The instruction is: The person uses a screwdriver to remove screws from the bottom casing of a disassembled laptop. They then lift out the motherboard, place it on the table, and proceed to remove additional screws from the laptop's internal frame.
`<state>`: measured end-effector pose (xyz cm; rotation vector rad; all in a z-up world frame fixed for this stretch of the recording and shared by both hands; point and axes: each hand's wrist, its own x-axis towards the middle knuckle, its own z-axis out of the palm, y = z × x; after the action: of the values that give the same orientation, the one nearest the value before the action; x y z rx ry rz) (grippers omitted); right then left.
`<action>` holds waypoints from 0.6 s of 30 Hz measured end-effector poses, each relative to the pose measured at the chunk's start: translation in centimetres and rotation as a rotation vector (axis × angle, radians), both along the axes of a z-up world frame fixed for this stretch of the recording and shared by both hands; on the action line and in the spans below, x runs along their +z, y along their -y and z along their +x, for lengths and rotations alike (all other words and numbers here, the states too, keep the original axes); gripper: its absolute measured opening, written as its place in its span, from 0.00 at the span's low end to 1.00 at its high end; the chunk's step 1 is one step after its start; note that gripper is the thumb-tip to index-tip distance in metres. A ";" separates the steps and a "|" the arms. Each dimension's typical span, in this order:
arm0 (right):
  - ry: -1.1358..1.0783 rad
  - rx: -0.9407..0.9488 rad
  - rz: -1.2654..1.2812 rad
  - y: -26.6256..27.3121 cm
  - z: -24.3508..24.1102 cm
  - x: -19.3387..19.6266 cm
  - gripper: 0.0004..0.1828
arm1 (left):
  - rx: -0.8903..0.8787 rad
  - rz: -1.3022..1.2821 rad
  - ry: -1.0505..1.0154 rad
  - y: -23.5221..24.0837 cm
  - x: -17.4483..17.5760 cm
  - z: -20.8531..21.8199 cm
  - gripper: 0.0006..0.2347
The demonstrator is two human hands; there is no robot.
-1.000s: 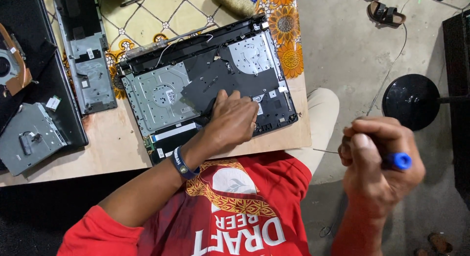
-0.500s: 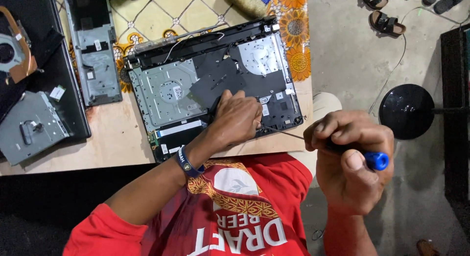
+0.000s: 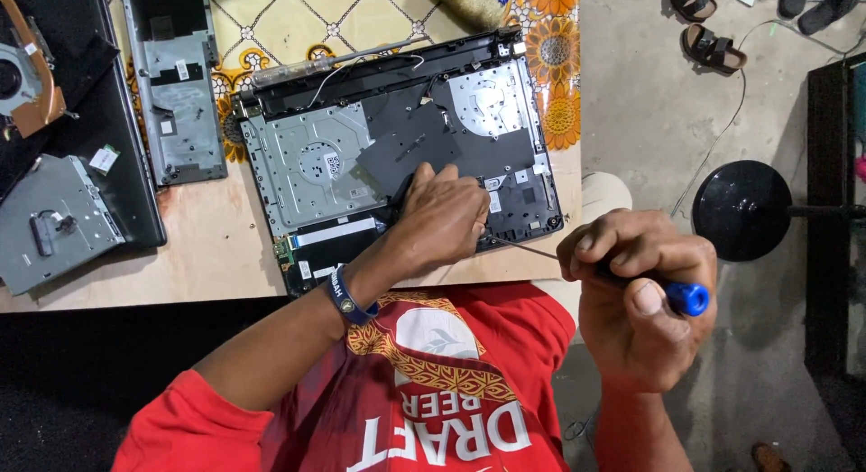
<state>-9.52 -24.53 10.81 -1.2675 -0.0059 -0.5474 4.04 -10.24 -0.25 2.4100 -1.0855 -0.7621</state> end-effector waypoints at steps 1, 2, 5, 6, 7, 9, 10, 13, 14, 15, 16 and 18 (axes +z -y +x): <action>-0.003 -0.013 -0.009 -0.1 0.0 -0.1 0.10 | -0.007 -0.002 0.010 0.0 -0.1 0.0 0.10; -0.005 -0.027 -0.018 -0.2 0.1 -0.2 0.10 | -0.013 -0.005 0.020 0.0 -0.2 0.1 0.10; 0.001 -0.023 0.010 -0.4 0.2 -0.1 0.11 | -0.008 -0.012 0.015 -0.2 0.0 0.0 0.09; 0.000 -0.022 0.009 -0.4 0.2 -0.1 0.11 | -0.008 -0.013 0.014 -0.1 0.0 0.0 0.09; 0.000 -0.022 0.008 -0.4 0.1 -0.2 0.10 | -0.009 -0.013 0.019 -0.1 0.0 0.0 0.09; 0.000 -0.020 0.006 -0.5 0.1 -0.2 0.09 | -0.010 -0.014 0.025 -0.1 0.1 0.1 0.09; 0.009 -0.020 -0.012 -0.5 0.1 -0.1 0.09 | -0.013 -0.013 0.023 -0.1 0.1 0.1 0.09; 0.005 -0.007 -0.017 -0.7 0.3 0.1 0.09 | -0.017 -0.011 0.023 -0.1 -0.1 0.1 0.09; -0.008 0.004 -0.003 -0.9 0.4 0.3 0.09 | -0.018 -0.010 0.026 0.0 -0.3 0.1 0.09; -0.007 0.005 -0.004 -0.8 0.3 0.2 0.09 | -0.017 -0.011 0.026 0.0 -0.2 0.1 0.09; -0.010 0.015 0.001 -0.7 0.2 0.0 0.09 | -0.017 -0.003 0.024 0.0 -0.1 0.1 0.09; -0.013 0.029 0.008 -0.6 0.2 -0.1 0.09 | -0.014 0.006 0.021 0.0 -0.1 0.1 0.09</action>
<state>-9.28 -23.89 10.67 -1.2614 -0.0109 -0.5139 4.18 -10.24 -0.36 2.4228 -1.1106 -0.7468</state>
